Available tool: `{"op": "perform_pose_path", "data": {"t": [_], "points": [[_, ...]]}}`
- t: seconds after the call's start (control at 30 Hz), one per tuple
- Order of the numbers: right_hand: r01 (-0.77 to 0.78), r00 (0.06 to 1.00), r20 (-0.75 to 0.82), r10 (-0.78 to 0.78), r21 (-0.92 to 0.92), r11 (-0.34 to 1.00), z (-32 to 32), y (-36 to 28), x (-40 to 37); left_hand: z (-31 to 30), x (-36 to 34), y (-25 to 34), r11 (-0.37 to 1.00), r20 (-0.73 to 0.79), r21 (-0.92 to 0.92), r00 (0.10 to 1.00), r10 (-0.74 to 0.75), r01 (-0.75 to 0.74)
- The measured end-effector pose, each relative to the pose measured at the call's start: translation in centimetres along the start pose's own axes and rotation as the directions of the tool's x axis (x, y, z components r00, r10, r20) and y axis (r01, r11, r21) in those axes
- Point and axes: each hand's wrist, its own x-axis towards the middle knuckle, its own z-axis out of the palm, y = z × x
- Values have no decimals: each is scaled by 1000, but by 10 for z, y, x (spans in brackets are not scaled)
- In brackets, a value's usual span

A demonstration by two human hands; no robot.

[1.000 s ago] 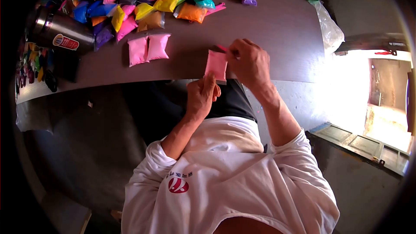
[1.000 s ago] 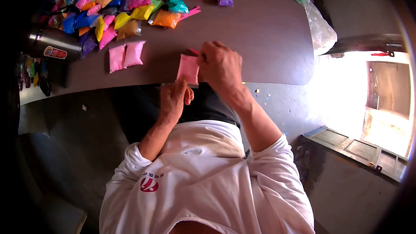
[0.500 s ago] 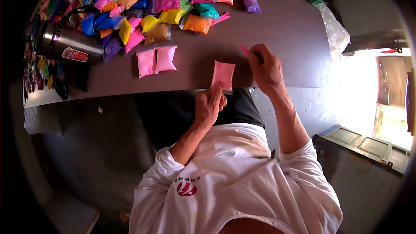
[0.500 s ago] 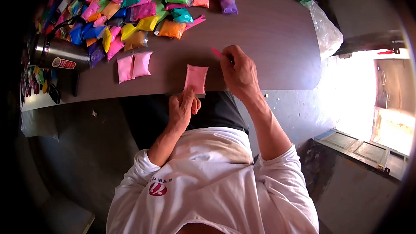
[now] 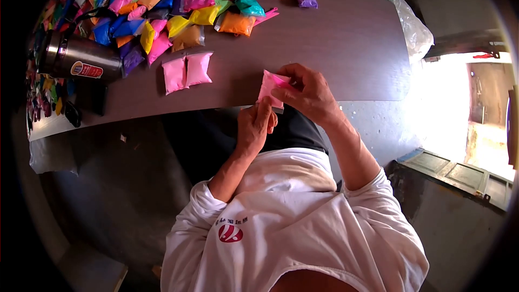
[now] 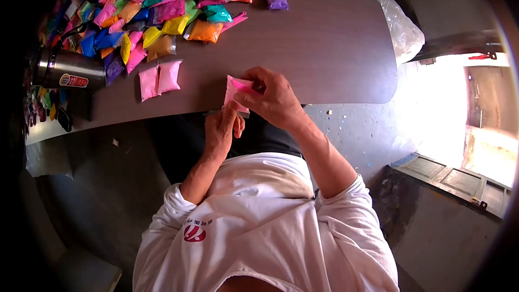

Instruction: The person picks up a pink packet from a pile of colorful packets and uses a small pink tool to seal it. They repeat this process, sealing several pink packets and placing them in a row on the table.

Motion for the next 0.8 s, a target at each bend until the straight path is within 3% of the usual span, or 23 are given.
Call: {"op": "perform_pose_path", "data": {"t": [0.07,0.13,0.27,0.33,0.37,0.43,0.57,0.67,0.73,0.8], "points": [[8,1000,-2,-8,4,1000,0,-5,-1,1,-1,2,1000,5,-4,1000,1,-1],[-69,996,56,75,-108,992,-2,-10,0,0,-2,2,1000,11,-8,1000,3,-3],[-88,994,52,92,-59,994,0,-2,-1,-2,-5,4,1000,59,-17,998,4,-3],[-99,994,71,84,243,965,3,8,-2,-1,-7,9,1000,74,-22,997,14,-12],[-99,994,71,84,242,965,4,9,-4,0,-8,13,999,76,-30,997,34,-32],[-151,989,84,125,601,785,9,4,-11,1,-10,19,998,80,-38,995,55,-52],[-300,954,244,177,714,632,8,-4,-16,1,-14,28,997,111,-23,991,73,-71],[-256,966,207,152,734,629,16,0,-18,1,-19,30,997,129,39,990,60,-65],[-117,993,95,69,752,649,21,5,-17,2,-20,30,997,128,47,990,54,-60],[-122,992,108,61,757,642,18,4,-20,2,-22,30,998,112,12,991,66,-68]]}}
